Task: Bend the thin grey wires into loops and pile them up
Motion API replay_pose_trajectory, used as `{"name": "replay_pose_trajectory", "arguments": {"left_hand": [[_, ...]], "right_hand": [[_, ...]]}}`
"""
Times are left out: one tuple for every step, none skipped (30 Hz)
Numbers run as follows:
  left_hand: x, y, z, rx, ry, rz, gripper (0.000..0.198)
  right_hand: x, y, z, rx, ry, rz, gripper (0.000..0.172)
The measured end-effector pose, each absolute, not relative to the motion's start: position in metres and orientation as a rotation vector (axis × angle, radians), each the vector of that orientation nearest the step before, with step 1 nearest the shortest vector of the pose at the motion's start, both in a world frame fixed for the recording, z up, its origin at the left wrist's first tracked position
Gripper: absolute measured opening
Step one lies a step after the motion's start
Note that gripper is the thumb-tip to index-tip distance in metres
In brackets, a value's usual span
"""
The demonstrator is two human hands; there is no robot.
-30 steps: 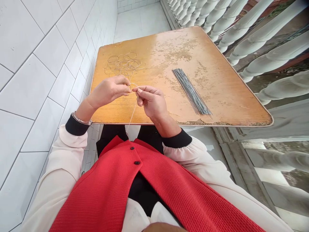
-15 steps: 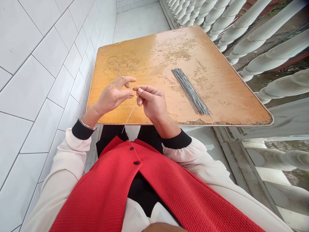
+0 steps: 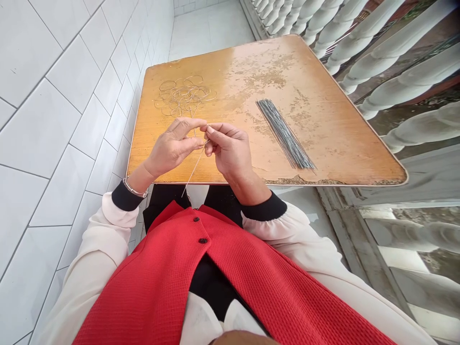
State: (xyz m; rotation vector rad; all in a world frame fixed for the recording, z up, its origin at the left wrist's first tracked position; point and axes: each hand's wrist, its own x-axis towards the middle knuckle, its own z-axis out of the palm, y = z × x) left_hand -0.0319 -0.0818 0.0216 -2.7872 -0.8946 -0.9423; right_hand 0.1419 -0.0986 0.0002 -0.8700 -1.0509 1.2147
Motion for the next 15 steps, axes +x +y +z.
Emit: {"name": "replay_pose_trajectory", "arguments": {"left_hand": [[-0.032,-0.082,0.021,-2.782,-0.899,-0.941,0.027],[-0.031,-0.083,0.021,-2.776,-0.904,-0.942,0.028],[-0.031,-0.084,0.020,-2.771,-0.912,-0.947,0.030],[-0.030,-0.084,0.019,-2.769,-0.919,-0.951,0.031],[-0.030,-0.085,0.018,-2.768,-0.926,-0.957,0.031],[-0.030,-0.085,0.017,-2.767,-0.928,-0.971,0.031],[-0.029,-0.086,0.016,-2.765,-0.929,-0.989,0.030],[-0.029,-0.086,0.015,-2.761,-0.929,-1.007,0.030],[-0.029,-0.086,0.013,-2.754,-0.931,-1.025,0.029],[-0.029,-0.085,0.012,-2.745,-0.936,-1.036,0.028],[-0.029,-0.085,0.012,-2.739,-0.941,-1.037,0.028],[-0.029,-0.085,0.011,-2.738,-0.946,-1.028,0.028],[-0.029,-0.085,0.011,-2.740,-0.949,-1.013,0.028],[-0.029,-0.085,0.011,-2.745,-0.948,-1.001,0.028],[-0.029,-0.086,0.010,-2.751,-0.941,-0.996,0.028]], "right_hand": [[0.142,-0.099,0.000,-0.869,-1.052,1.217,0.022],[0.142,-0.099,0.001,-0.867,-1.053,1.221,0.022],[0.143,-0.100,0.001,-0.862,-1.052,1.226,0.022],[0.143,-0.100,0.001,-0.854,-1.047,1.233,0.021],[0.143,-0.101,0.002,-0.845,-1.039,1.242,0.019],[0.143,-0.102,0.002,-0.837,-1.032,1.253,0.017],[0.144,-0.103,0.002,-0.833,-1.026,1.264,0.016],[0.144,-0.103,0.002,-0.834,-1.024,1.277,0.014],[0.145,-0.104,0.002,-0.840,-1.025,1.289,0.013],[0.145,-0.105,0.002,-0.849,-1.026,1.296,0.012],[0.145,-0.105,0.001,-0.856,-1.027,1.301,0.011],[0.145,-0.106,0.001,-0.860,-1.025,1.302,0.011],[0.145,-0.106,0.000,-0.859,-1.023,1.298,0.012],[0.145,-0.107,0.000,-0.852,-1.020,1.292,0.012],[0.145,-0.107,-0.001,-0.841,-1.018,1.284,0.014]]}}
